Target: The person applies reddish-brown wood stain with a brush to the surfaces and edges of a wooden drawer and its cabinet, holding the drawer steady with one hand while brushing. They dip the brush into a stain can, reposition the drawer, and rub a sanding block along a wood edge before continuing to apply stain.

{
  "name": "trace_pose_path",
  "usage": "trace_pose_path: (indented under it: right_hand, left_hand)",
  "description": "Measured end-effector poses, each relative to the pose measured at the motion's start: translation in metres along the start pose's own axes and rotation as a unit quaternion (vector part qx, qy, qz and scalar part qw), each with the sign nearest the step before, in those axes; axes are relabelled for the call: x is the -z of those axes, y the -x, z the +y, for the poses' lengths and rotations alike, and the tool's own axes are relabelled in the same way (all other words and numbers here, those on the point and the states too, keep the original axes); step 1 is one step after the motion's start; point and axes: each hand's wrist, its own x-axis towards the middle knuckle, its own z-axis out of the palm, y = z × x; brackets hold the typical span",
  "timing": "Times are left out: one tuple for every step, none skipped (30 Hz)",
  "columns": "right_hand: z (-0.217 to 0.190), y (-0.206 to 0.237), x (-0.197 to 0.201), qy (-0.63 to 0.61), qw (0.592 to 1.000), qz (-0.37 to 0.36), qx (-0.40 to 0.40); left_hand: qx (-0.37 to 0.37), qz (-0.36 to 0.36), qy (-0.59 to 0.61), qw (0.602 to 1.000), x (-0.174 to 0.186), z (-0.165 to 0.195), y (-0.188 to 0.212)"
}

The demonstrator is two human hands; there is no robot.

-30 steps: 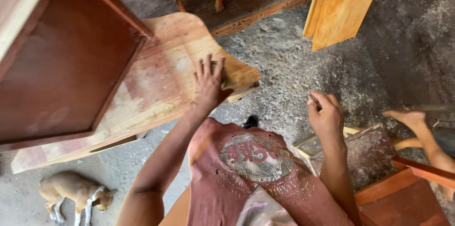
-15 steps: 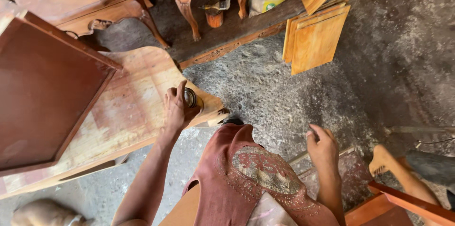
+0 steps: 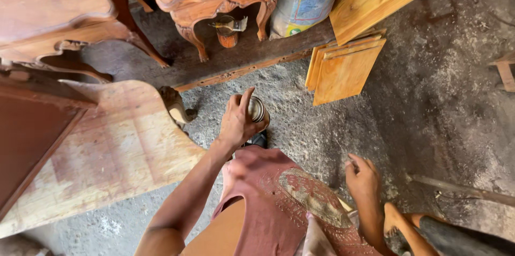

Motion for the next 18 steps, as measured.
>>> trace_pose_path:
  right_hand:
    - [-0.002, -0.020, 0.002, 0.000, 1.000, 0.001, 0.006]
    - [-0.004, -0.036, 0.006, 0.001, 1.000, 0.000, 0.012]
    - [-0.004, -0.046, 0.011, 0.003, 1.000, -0.004, 0.015]
    - [-0.003, -0.058, 0.014, -0.003, 1.000, 0.000, 0.018]
    - [-0.005, -0.070, 0.015, -0.013, 1.000, 0.002, 0.025]
    - [-0.006, -0.082, 0.012, -0.027, 0.999, 0.005, 0.035]
    - [-0.009, -0.091, 0.009, -0.037, 0.998, 0.012, 0.042]
    - [-0.010, -0.101, 0.007, -0.048, 0.997, 0.019, 0.050]
    - [-0.010, -0.112, 0.005, -0.058, 0.996, 0.025, 0.059]
    - [-0.011, -0.124, 0.001, -0.061, 0.996, 0.024, 0.068]
    - [-0.011, -0.136, -0.004, -0.063, 0.995, 0.021, 0.076]
    - [-0.010, -0.147, -0.007, -0.061, 0.995, 0.017, 0.083]
    - [-0.007, -0.158, -0.010, -0.057, 0.994, 0.004, 0.088]
    - [-0.005, -0.172, -0.013, -0.053, 0.994, -0.006, 0.095]
    - [-0.004, -0.188, -0.016, -0.049, 0.994, -0.016, 0.101]
    - [-0.002, -0.204, -0.020, -0.055, 0.993, -0.026, 0.104]
    - [-0.002, -0.223, -0.024, -0.061, 0.992, -0.035, 0.107]
    - [-0.003, -0.243, -0.028, -0.068, 0.990, -0.043, 0.112]
  left_hand:
    - [-0.008, -0.005, -0.009, 1.000, -0.006, 0.004, -0.018]
    - [-0.015, -0.012, -0.016, 1.000, -0.010, 0.009, -0.033]
    - [-0.018, -0.022, -0.023, 0.999, -0.016, 0.014, -0.044]
    - [-0.032, -0.023, -0.022, 0.999, -0.021, 0.019, -0.055]
    - [-0.045, -0.021, -0.025, 0.998, -0.023, 0.024, -0.065]
    - [-0.058, -0.014, -0.032, 0.998, -0.024, 0.029, -0.074]
    - [-0.067, -0.011, -0.031, 0.997, -0.022, 0.034, -0.081]
    - [-0.076, -0.006, -0.031, 0.997, -0.022, 0.040, -0.091]
    - [-0.085, 0.000, -0.030, 0.996, -0.021, 0.046, -0.100]
    - [-0.091, 0.011, -0.020, 0.996, -0.020, 0.051, -0.110]
    - [-0.098, 0.022, -0.010, 0.995, -0.018, 0.056, -0.118]
    - [-0.102, 0.031, 0.003, 0.994, -0.017, 0.059, -0.125]
    - [-0.091, 0.032, -0.001, 0.995, -0.016, 0.062, -0.132]
    - [-0.082, 0.036, -0.006, 0.996, -0.015, 0.063, -0.140]
    - [-0.074, 0.039, -0.011, 0.996, -0.013, 0.063, -0.148]
    - [-0.068, 0.051, -0.011, 0.996, -0.012, 0.061, -0.154]
    - [-0.064, 0.064, -0.013, 0.996, -0.010, 0.060, -0.160]
    - [-0.061, 0.078, -0.015, 0.995, -0.008, 0.058, -0.168]
